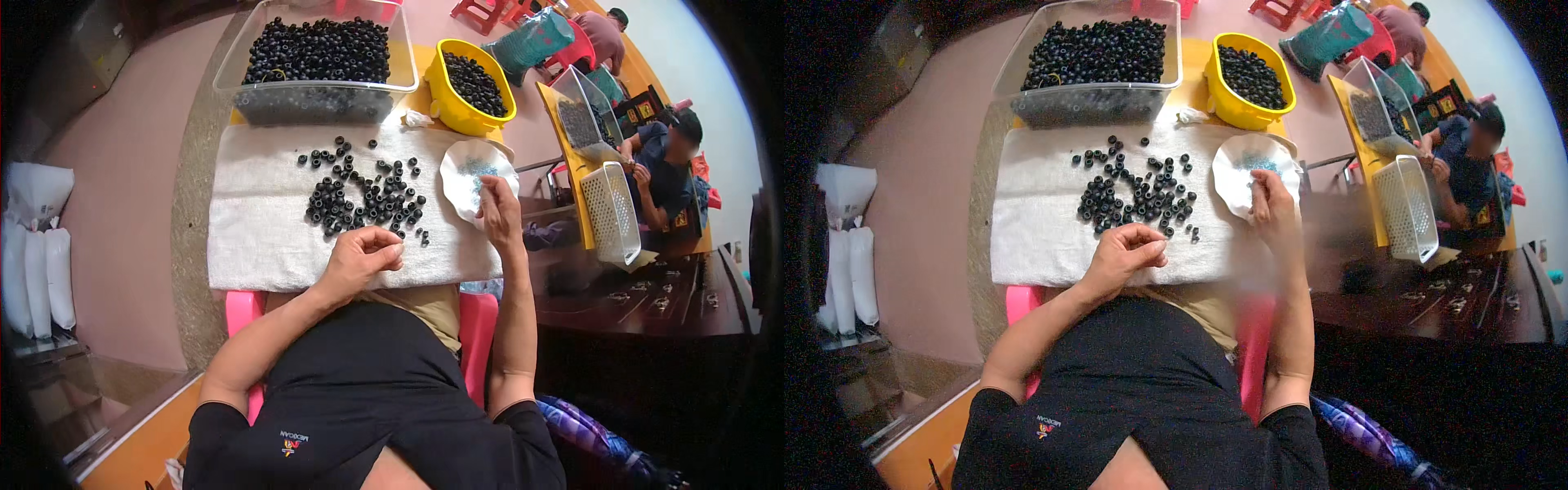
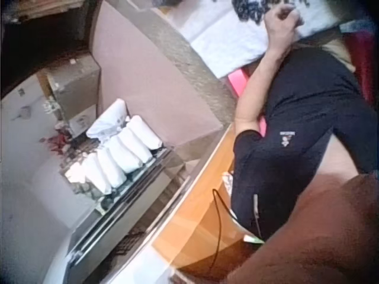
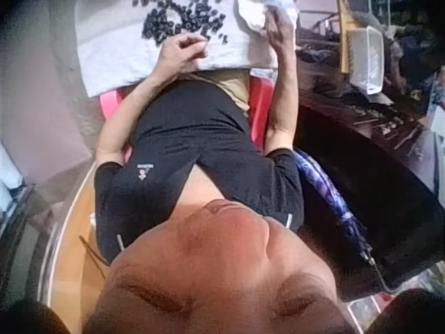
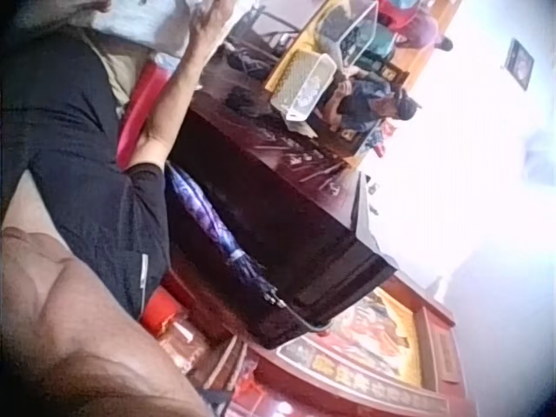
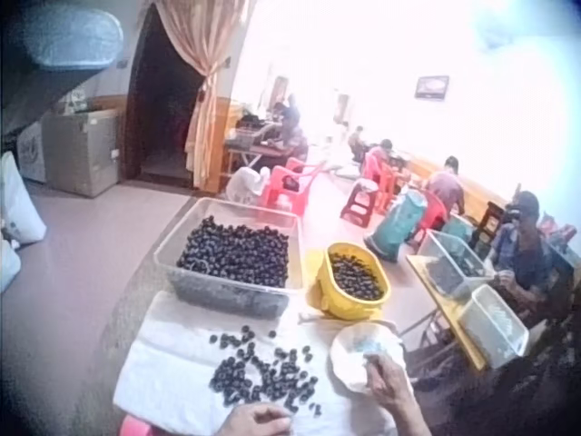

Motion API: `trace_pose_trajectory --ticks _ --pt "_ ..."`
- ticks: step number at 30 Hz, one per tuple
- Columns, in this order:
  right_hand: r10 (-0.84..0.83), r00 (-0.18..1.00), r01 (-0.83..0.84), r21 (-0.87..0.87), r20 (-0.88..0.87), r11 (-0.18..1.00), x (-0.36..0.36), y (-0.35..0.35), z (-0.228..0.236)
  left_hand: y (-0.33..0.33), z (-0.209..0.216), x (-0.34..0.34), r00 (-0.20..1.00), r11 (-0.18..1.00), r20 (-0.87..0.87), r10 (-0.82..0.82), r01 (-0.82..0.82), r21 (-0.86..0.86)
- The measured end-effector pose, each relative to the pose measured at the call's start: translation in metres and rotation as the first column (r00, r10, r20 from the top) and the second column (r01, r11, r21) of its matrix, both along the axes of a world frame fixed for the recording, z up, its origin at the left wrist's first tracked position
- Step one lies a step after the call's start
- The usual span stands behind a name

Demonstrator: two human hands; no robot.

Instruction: Sorting small black components into different containers on a workbench.

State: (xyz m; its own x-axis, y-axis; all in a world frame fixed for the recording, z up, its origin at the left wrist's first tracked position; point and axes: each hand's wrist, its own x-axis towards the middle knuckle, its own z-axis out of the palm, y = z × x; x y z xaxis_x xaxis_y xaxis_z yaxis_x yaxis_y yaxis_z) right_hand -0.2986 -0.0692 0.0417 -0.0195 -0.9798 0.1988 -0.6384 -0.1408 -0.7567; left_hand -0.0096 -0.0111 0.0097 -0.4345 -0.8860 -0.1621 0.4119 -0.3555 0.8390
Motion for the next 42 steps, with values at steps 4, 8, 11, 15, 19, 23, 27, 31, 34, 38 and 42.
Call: trace_pose_trajectory --ticks 4,8,11,15,19,23,27,31,34,38,42 --pt "-0.005 0.975 -0.005 0.041 0.223 0.999 -0.002 0.000 0.000 -0.007 0.008 -0.011 0.999 1.000 0.038 0.007 -0.006 -0.025" --pt "0.051 0.919 -0.063 0.018 0.390 0.998 0.008 0.005 0.008 -0.025 0.024 -0.038 0.988 0.995 0.149 0.029 -0.014 -0.103" --pt "0.060 0.853 -0.104 0.057 0.519 0.993 0.014 0.010 0.013 -0.045 0.043 -0.064 0.943 0.944 0.324 0.071 0.041 -0.326" --pt "0.072 0.809 -0.152 0.088 0.584 0.984 0.020 0.016 0.019 -0.066 0.042 -0.092 0.931 0.882 0.355 0.082 0.098 -0.461" --pt "0.108 0.739 -0.164 0.023 0.665 0.986 0.019 0.019 0.018 -0.070 0.054 -0.096 0.863 0.741 0.431 0.263 0.106 -0.664" --pt "0.101 0.672 -0.147 -0.001 0.734 0.989 0.016 0.019 0.015 -0.069 0.056 -0.105 0.838 0.739 0.439 0.325 0.065 -0.671" --pt "0.129 0.683 -0.114 -0.069 0.719 0.991 0.009 0.017 0.003 -0.071 0.053 -0.109 0.821 0.736 0.476 0.316 0.104 -0.669" --pt "0.140 0.699 -0.110 -0.088 0.701 0.990 0.000 0.017 -0.002 -0.074 0.051 -0.113 0.845 0.773 0.473 0.248 0.122 -0.623" --pt "0.146 0.696 -0.114 -0.093 0.703 0.989 -0.005 0.018 -0.005 -0.082 0.049 -0.112 0.835 0.836 0.547 0.056 0.260 -0.483" --pt "0.160 0.725 -0.137 -0.088 0.670 0.987 -0.008 0.022 -0.002 -0.090 0.049 -0.112 0.854 0.870 0.514 -0.073 0.307 -0.386" --pt "0.167 0.738 -0.135 -0.100 0.654 0.986 -0.009 0.024 -0.001 -0.094 0.053 -0.109 0.856 0.898 0.464 -0.227 0.368 -0.241"
